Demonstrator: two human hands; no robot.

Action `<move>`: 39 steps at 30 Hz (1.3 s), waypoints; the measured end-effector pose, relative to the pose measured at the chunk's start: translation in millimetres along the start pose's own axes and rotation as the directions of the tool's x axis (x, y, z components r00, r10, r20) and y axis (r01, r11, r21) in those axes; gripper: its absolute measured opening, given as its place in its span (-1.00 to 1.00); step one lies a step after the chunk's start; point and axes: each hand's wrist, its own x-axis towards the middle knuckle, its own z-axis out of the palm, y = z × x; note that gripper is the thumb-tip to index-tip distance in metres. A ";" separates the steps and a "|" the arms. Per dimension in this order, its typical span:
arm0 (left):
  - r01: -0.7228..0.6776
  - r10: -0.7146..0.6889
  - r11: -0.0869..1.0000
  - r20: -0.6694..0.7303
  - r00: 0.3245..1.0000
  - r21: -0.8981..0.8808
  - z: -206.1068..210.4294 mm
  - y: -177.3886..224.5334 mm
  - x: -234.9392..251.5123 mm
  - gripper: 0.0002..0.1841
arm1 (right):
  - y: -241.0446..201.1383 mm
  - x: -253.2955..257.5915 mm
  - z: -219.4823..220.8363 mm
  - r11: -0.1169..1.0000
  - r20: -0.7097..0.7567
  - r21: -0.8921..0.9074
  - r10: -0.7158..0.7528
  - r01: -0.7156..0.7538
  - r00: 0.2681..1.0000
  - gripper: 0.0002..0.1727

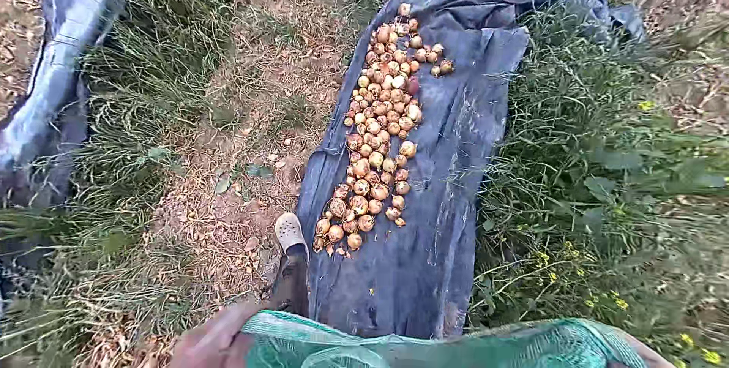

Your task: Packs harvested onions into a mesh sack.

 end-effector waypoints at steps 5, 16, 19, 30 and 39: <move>0.277 -0.221 0.960 0.530 0.819 -0.028 82.4 -110.1 125.9 -0.64 | 50.1 102.3 96.3 0.694 0.173 -0.668 0.496 -0.268 0.851 -0.73; 0.463 -0.359 0.882 0.771 0.526 0.095 90.4 -207.9 210.6 -0.49 | 143.6 203.8 153.7 0.120 0.131 -0.991 0.814 0.058 0.567 -0.50; 0.530 -0.378 0.848 0.715 0.589 0.011 123.2 -216.2 235.8 -0.53 | 202.3 241.6 127.9 0.161 0.115 -0.987 0.754 -0.013 0.646 -0.50; 0.889 -0.685 0.413 0.711 0.159 0.199 373.7 -245.1 226.3 -0.48 | 381.4 318.6 30.3 -0.021 -0.019 -1.000 0.905 0.002 0.424 -0.44; 0.905 -0.922 0.164 0.386 0.000 0.393 457.2 -352.2 213.0 -0.45 | 534.3 299.3 143.4 -0.056 -0.029 -0.993 0.971 0.106 0.239 -0.37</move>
